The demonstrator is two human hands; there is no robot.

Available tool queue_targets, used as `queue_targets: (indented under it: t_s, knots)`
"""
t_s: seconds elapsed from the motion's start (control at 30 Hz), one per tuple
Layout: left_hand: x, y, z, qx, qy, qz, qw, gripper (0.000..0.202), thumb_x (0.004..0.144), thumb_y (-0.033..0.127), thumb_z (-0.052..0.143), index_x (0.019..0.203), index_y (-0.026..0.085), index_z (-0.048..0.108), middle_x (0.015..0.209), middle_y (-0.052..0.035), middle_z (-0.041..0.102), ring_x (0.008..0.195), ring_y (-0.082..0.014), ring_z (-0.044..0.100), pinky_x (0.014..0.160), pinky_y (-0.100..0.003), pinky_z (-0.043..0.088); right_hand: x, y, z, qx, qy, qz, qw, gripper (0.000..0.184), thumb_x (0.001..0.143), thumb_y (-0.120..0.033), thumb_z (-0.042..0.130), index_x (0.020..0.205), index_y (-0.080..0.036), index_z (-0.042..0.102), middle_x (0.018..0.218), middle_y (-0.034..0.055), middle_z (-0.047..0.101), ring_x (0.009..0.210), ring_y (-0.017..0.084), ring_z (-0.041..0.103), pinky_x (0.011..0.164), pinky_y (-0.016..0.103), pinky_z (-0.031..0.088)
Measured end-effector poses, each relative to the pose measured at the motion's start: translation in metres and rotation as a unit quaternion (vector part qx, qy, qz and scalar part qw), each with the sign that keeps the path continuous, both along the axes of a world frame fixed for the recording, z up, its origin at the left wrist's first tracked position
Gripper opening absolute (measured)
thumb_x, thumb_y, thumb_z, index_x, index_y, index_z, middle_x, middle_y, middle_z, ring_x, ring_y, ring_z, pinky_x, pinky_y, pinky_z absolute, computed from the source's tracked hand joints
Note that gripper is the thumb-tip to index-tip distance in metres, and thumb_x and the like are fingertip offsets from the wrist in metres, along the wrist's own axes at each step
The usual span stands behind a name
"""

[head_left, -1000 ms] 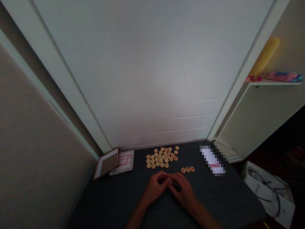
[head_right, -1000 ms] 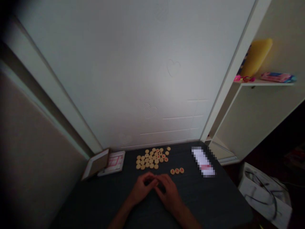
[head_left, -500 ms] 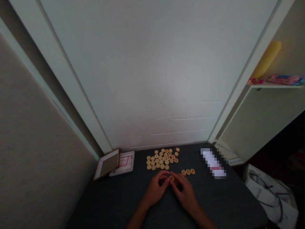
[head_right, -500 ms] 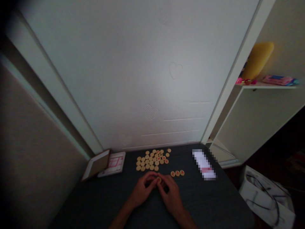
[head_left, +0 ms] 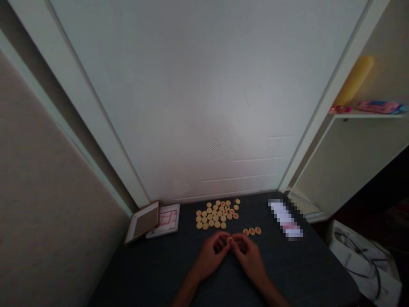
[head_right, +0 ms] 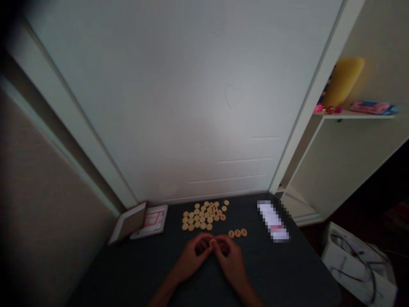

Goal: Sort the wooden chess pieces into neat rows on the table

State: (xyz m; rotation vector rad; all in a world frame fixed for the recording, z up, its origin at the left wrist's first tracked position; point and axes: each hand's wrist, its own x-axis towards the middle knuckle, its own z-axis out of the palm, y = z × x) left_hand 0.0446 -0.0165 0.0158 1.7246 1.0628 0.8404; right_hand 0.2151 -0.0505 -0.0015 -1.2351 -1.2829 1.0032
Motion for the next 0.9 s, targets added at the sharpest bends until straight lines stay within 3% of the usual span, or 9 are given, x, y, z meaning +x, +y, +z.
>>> queue_targets:
  t_s: [0.27, 0.4, 0.6, 0.9]
  knots:
    - [0.0003, -0.0021, 0.0054, 0.008, 0.017, -0.026, 0.999, 0.025, 0.090, 0.035, 0.065, 0.111, 0.025, 0.072, 0.100, -0.0029, 0.075, 0.082, -0.0183, 0.065, 0.074, -0.027, 0.050, 0.0025, 0.0033, -0.0049, -0.019, 0.006, -0.021, 1.000, 0.033, 0.083, -0.053, 0.072, 0.091, -0.021, 0.067, 0.085, 0.0060, 0.073, 0.080, 0.024, 0.072, 0.072, 0.032, 0.056]
    - [0.0006, -0.0020, 0.0076, 0.023, 0.017, -0.024, 0.999, 0.025, 0.092, 0.038, 0.062, 0.110, 0.026, 0.073, 0.099, -0.0028, 0.075, 0.084, -0.0185, 0.065, 0.074, -0.027, 0.049, 0.0029, 0.0026, -0.0058, -0.005, 0.012, -0.001, 1.000, 0.032, 0.089, -0.053, 0.064, 0.093, -0.021, 0.067, 0.087, 0.0061, 0.073, 0.081, 0.023, 0.071, 0.074, 0.032, 0.055]
    - [0.0012, 0.0001, 0.0037, 0.013, 0.014, -0.013, 1.000, 0.025, 0.091, 0.038, 0.063, 0.109, 0.024, 0.073, 0.098, -0.0039, 0.076, 0.084, -0.0192, 0.067, 0.073, -0.027, 0.050, 0.0018, 0.0026, -0.0037, 0.015, 0.029, 0.009, 0.999, 0.032, 0.090, -0.053, 0.063, 0.095, -0.022, 0.067, 0.088, 0.0059, 0.072, 0.081, 0.023, 0.070, 0.075, 0.033, 0.056]
    - [0.0005, -0.0006, 0.0004, -0.001, -0.002, -0.008, 1.000, 0.027, 0.090, 0.041, 0.064, 0.108, 0.023, 0.073, 0.098, -0.0041, 0.076, 0.083, -0.0191, 0.066, 0.075, -0.027, 0.050, 0.0030, 0.0036, -0.0022, -0.014, 0.005, 0.021, 1.000, 0.033, 0.087, -0.052, 0.068, 0.098, -0.021, 0.067, 0.085, 0.0050, 0.073, 0.079, 0.023, 0.071, 0.072, 0.032, 0.055]
